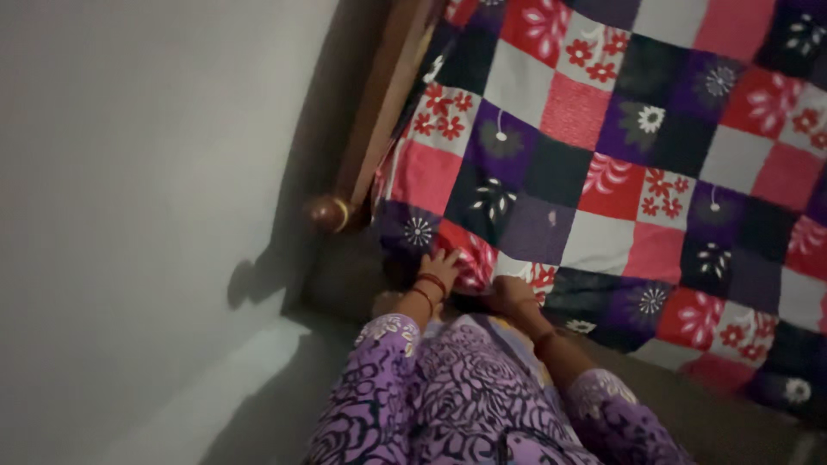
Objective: The person folds a colorful patchwork bedspread on a wooden bed frame. They repeatedly lift, align, and fold sections of the fabric by hand, working along the edges and corners to create a compact stack.
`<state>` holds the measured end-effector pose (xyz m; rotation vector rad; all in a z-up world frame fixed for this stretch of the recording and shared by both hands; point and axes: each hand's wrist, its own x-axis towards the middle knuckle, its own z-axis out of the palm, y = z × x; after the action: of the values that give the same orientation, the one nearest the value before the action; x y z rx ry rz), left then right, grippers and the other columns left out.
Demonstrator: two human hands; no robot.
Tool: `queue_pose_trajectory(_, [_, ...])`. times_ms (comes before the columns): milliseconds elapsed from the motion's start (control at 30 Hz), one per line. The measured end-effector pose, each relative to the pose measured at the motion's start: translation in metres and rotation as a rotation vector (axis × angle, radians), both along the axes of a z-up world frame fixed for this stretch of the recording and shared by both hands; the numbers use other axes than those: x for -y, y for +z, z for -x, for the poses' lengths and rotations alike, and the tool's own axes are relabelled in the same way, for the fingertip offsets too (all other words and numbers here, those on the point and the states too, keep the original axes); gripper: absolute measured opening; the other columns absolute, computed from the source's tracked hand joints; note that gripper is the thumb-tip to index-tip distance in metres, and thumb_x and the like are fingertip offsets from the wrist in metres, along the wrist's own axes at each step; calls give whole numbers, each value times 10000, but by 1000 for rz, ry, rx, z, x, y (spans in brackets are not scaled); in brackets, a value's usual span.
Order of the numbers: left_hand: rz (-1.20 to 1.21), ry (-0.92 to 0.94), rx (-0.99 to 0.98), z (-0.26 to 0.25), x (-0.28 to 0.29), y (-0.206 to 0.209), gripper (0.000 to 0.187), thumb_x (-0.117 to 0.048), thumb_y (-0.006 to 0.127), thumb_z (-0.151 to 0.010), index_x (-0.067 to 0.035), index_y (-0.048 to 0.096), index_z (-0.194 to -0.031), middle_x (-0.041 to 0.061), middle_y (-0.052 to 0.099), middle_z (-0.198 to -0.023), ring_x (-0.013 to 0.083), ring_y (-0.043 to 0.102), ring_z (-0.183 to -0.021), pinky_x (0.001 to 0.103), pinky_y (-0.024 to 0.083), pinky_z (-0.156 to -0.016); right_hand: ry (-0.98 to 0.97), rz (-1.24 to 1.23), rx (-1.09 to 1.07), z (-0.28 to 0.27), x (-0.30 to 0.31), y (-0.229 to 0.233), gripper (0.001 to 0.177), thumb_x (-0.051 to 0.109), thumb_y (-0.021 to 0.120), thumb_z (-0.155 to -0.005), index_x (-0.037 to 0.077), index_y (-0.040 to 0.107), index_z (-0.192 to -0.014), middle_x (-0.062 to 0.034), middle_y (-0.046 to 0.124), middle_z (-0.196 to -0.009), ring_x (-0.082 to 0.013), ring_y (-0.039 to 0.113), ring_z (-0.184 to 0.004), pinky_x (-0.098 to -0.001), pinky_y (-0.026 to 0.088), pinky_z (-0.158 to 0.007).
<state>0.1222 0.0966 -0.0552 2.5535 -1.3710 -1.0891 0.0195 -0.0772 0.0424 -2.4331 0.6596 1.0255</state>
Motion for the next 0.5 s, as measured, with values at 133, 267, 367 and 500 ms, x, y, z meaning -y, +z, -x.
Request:
queue_pose_trajectory(133, [-120, -135, 66, -12, 7, -11, 395, -220, 495, -977, -258, 645, -1340, -11, 293, -1598, 300, 324, -1463, 618, 359, -1059, -378, -67, 136, 31, -6, -7, 468, 508, 795, -746, 56, 749, -857, -180, 759, -844, -302, 752, -823, -426, 560, -753])
queue_pose_trajectory(267, [152, 108, 193, -20, 12, -20, 332, -175, 482, -978, -177, 681, -1244, 9, 537, -1379, 240, 476, -1344, 563, 410, -1019, -435, -78, 462, 47, -17, -24, 387, 398, 854, -750, 58, 711, -866, -148, 736, -791, -279, 716, -731, -410, 548, -696])
queue_pose_trajectory(367, [212, 118, 209, -15, -9, -27, 261, -158, 486, -980, -159, 707, -1117, 31, 666, -1170, 225, 592, -1196, 501, 453, -967, -758, -246, 501, 55, -32, -36, 364, 285, 865, -802, 0, 642, -837, -211, 640, -799, -406, 623, -737, -448, 513, -648])
queue_pose_trajectory(500, [263, 40, 300, -29, -22, -29, 197, -154, 519, -942, -152, 706, -1002, 31, 672, -1066, 217, 638, -1091, 430, 479, -906, -521, -47, 464, 47, -27, -30, 310, 275, 826, -766, 39, 647, -860, -156, 695, -796, -337, 686, -755, -451, 533, -683])
